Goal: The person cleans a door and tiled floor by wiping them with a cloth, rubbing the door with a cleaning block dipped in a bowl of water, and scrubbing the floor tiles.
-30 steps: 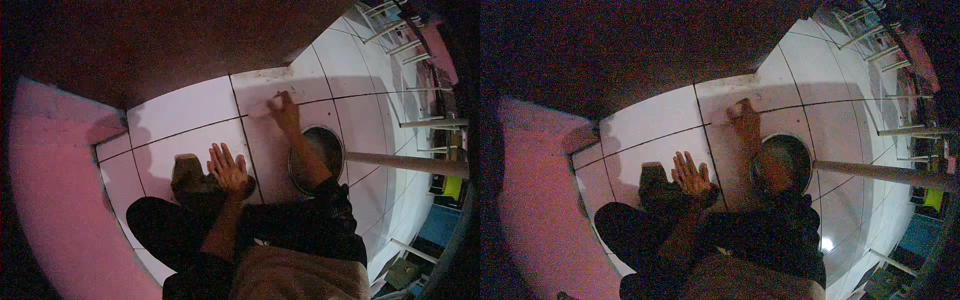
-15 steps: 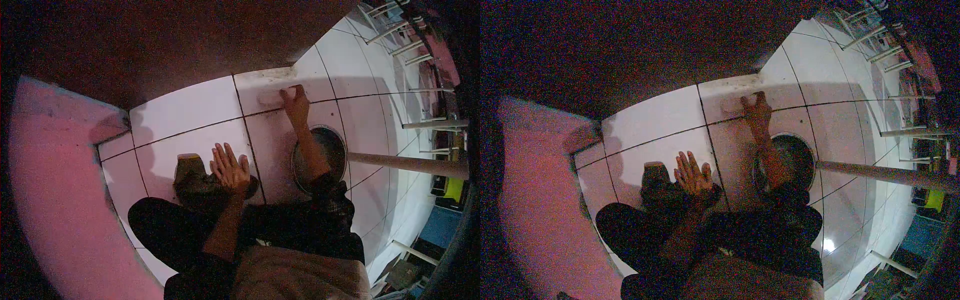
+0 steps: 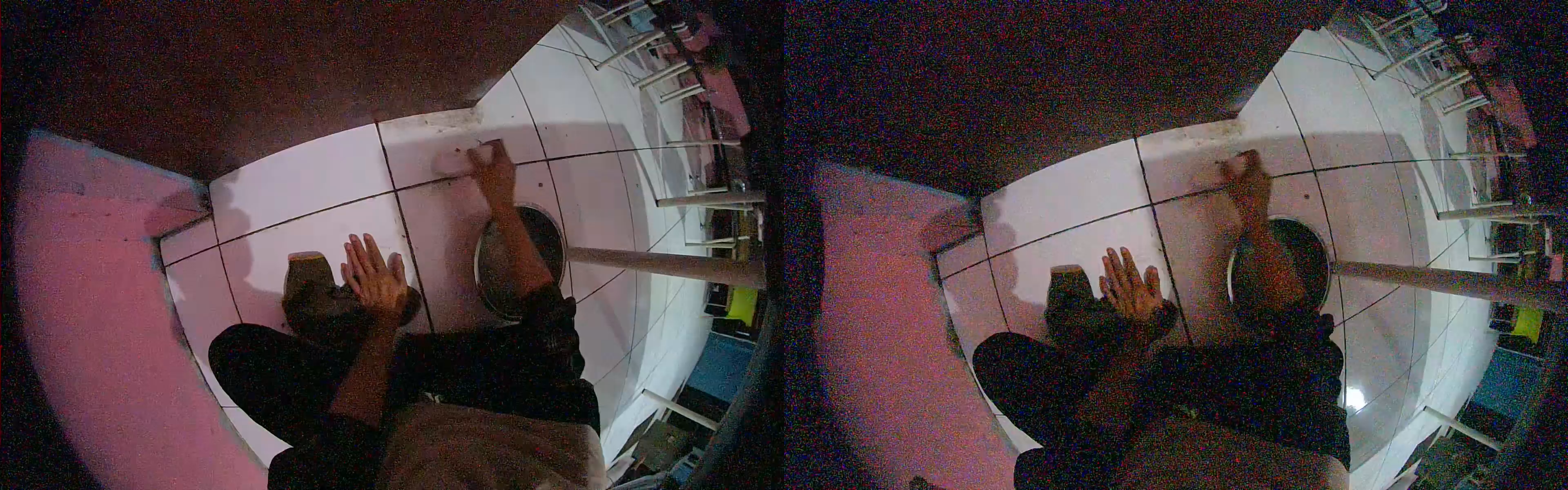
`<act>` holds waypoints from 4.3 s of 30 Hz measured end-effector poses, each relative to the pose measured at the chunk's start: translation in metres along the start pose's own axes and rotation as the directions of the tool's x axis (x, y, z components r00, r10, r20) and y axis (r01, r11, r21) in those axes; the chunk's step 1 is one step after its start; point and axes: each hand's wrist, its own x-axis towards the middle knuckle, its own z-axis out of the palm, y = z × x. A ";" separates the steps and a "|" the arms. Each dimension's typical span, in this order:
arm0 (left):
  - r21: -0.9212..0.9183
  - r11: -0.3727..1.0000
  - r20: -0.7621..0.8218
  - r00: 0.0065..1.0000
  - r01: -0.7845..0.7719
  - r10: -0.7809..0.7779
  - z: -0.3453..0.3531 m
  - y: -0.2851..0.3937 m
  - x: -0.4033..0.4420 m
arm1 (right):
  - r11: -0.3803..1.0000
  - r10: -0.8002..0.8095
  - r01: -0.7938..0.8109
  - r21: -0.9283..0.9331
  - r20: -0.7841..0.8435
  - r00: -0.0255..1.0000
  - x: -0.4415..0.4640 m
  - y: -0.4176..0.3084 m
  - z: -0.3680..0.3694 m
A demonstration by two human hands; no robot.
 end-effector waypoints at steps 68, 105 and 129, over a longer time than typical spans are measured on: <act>0.065 0.998 -0.066 0.998 -0.017 0.022 0.004 -0.001 0.001 | 0.988 -0.049 0.066 -0.138 0.127 0.991 0.032 0.005 -0.020; 0.039 0.999 -0.075 0.997 -0.005 0.008 0.007 0.001 0.000 | 0.941 -0.222 0.233 -0.244 0.072 0.972 0.017 0.024 -0.041; 0.142 0.989 -0.157 0.986 -0.033 0.056 0.009 -0.003 0.002 | 0.988 0.152 -0.151 0.013 -0.059 0.987 0.042 0.032 -0.033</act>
